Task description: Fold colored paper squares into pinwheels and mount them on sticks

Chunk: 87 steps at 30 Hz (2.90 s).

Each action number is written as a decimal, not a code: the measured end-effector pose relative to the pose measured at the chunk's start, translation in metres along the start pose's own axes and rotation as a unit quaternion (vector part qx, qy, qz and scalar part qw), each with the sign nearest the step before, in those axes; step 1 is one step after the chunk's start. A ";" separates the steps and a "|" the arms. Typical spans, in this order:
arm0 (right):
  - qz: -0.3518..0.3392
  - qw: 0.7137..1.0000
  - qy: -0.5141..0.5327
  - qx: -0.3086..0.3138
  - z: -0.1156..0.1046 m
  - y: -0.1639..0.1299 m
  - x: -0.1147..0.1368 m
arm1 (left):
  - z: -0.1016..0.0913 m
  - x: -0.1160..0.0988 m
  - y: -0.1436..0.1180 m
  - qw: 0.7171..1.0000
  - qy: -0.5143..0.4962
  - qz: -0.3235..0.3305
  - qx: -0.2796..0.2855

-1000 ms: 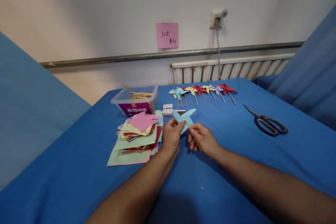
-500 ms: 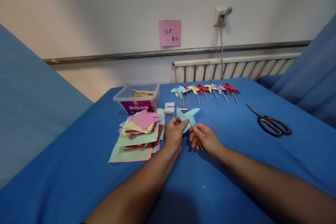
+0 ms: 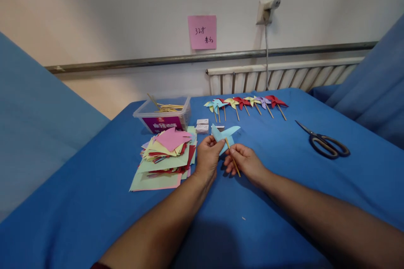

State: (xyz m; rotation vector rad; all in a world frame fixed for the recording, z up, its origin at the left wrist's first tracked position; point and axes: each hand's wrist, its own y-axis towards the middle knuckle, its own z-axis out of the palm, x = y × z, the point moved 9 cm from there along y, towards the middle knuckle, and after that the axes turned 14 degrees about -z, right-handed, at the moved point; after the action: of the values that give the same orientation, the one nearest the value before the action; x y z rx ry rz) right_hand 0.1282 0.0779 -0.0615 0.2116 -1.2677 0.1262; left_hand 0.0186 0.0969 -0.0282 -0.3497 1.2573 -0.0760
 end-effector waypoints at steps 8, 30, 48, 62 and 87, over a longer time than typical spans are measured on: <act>-0.006 1.000 -0.006 -0.011 -0.001 0.000 0.001 | 0.000 -0.003 -0.001 1.000 0.004 0.013 0.001; 0.002 1.000 0.001 -0.031 -0.005 -0.001 0.004 | 0.000 -0.002 0.001 1.000 0.008 0.019 0.001; 0.007 0.999 -0.007 -0.035 -0.005 -0.001 0.005 | -0.001 -0.003 0.002 0.999 0.017 0.030 -0.005; -0.002 0.999 0.003 -0.033 -0.004 0.000 0.004 | -0.001 -0.002 0.003 1.000 0.010 0.028 0.003; 0.003 1.000 0.009 -0.024 -0.003 -0.001 0.006 | 0.000 -0.006 0.000 0.999 0.013 0.042 0.009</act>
State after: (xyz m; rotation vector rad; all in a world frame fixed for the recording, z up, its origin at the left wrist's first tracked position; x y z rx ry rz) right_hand 0.1336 0.0772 -0.0567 0.1650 -1.2522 0.1013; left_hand 0.0172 0.0987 -0.0231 -0.2812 1.2944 -0.0199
